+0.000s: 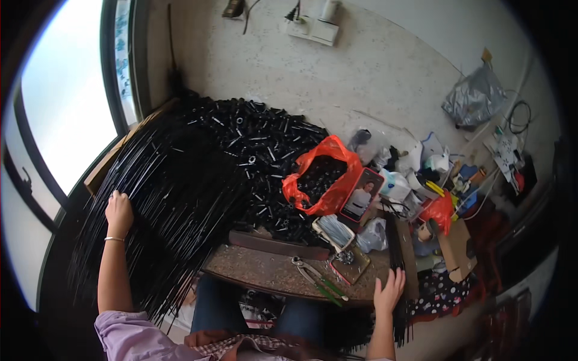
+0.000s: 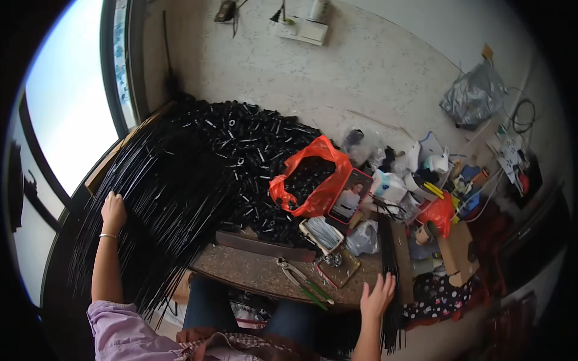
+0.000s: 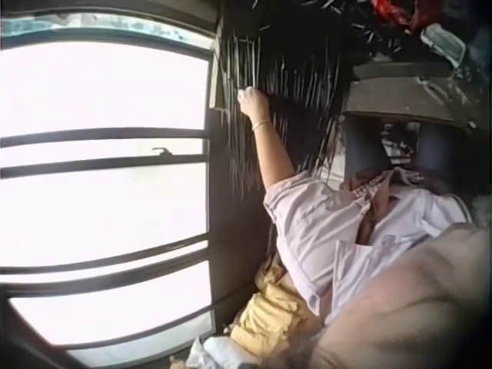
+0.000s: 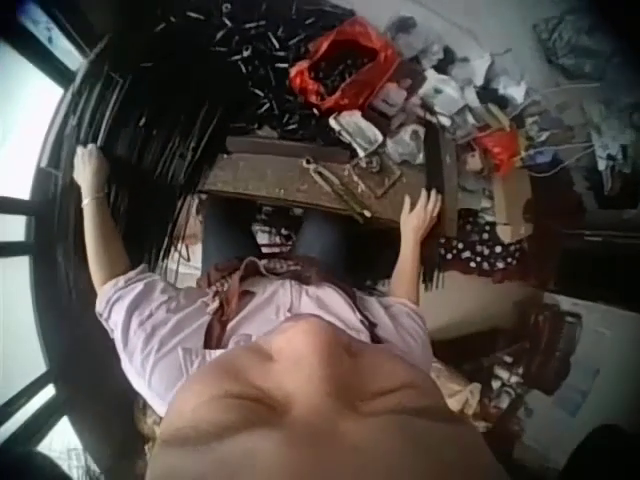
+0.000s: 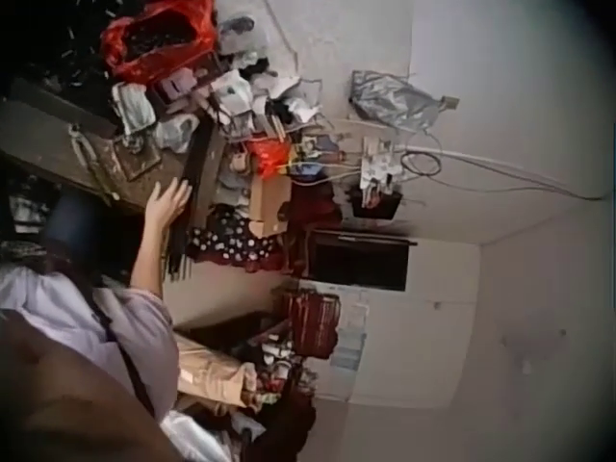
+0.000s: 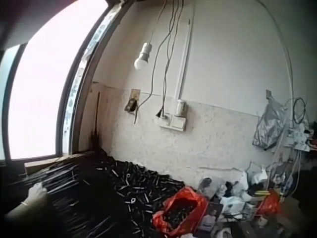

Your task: Assembling product components by inserting black rods into a base and using pliers for manipulation.

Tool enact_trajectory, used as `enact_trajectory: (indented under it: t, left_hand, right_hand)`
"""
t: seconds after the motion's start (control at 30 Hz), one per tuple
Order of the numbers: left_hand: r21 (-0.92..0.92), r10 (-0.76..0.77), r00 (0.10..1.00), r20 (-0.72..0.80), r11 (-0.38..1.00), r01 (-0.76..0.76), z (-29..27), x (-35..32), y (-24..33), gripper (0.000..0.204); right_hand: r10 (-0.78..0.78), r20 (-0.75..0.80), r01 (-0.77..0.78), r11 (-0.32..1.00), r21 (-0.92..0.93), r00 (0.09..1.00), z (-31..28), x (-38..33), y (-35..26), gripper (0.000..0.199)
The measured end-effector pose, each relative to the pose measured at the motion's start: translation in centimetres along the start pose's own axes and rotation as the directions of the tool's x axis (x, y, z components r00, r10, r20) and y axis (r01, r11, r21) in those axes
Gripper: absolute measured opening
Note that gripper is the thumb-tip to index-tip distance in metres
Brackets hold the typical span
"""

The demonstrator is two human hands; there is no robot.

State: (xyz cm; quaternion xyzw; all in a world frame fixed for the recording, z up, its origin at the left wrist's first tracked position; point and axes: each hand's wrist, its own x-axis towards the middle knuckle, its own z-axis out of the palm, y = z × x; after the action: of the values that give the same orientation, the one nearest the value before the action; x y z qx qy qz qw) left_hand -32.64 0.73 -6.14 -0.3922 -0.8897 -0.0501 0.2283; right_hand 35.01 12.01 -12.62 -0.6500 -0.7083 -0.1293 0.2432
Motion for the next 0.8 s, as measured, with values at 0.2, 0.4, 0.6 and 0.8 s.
enact_trajectory:
  t: [0.2, 0.4, 0.6, 0.8]
  left_hand:
    - [0.034, 0.1, 0.994, -0.032, 0.994, -0.099, 2.4, 0.4, 2.5, 0.009]
    - [0.072, 0.123, 0.989, -0.081, 0.99, -0.118, -0.1, 0.8, 1.8, 0.006]
    - [-0.088, 0.136, 0.99, -0.044, 0.986, -0.139, 0.0, 2.1, 0.3, 0.017]
    - [-0.165, 0.014, 0.988, -0.156, 0.985, -0.04, -5.0, 4.6, 3.4, 0.024]
  right_hand:
    - [-0.52, 0.083, 0.441, 0.789, 0.427, 0.85, 1.7, -0.5, -11.1, 0.028]
    - [-0.602, 0.163, 0.443, 0.72, 0.534, 0.782, 3.9, -0.8, -12.5, 0.034]
    - [-0.509, 0.122, 0.341, 0.717, 0.608, 0.852, 3.8, -1.7, -11.3, 0.033]
    - [-0.469, 0.104, 0.31, 0.719, 0.622, 0.877, 3.8, -1.7, -11.1, 0.031]
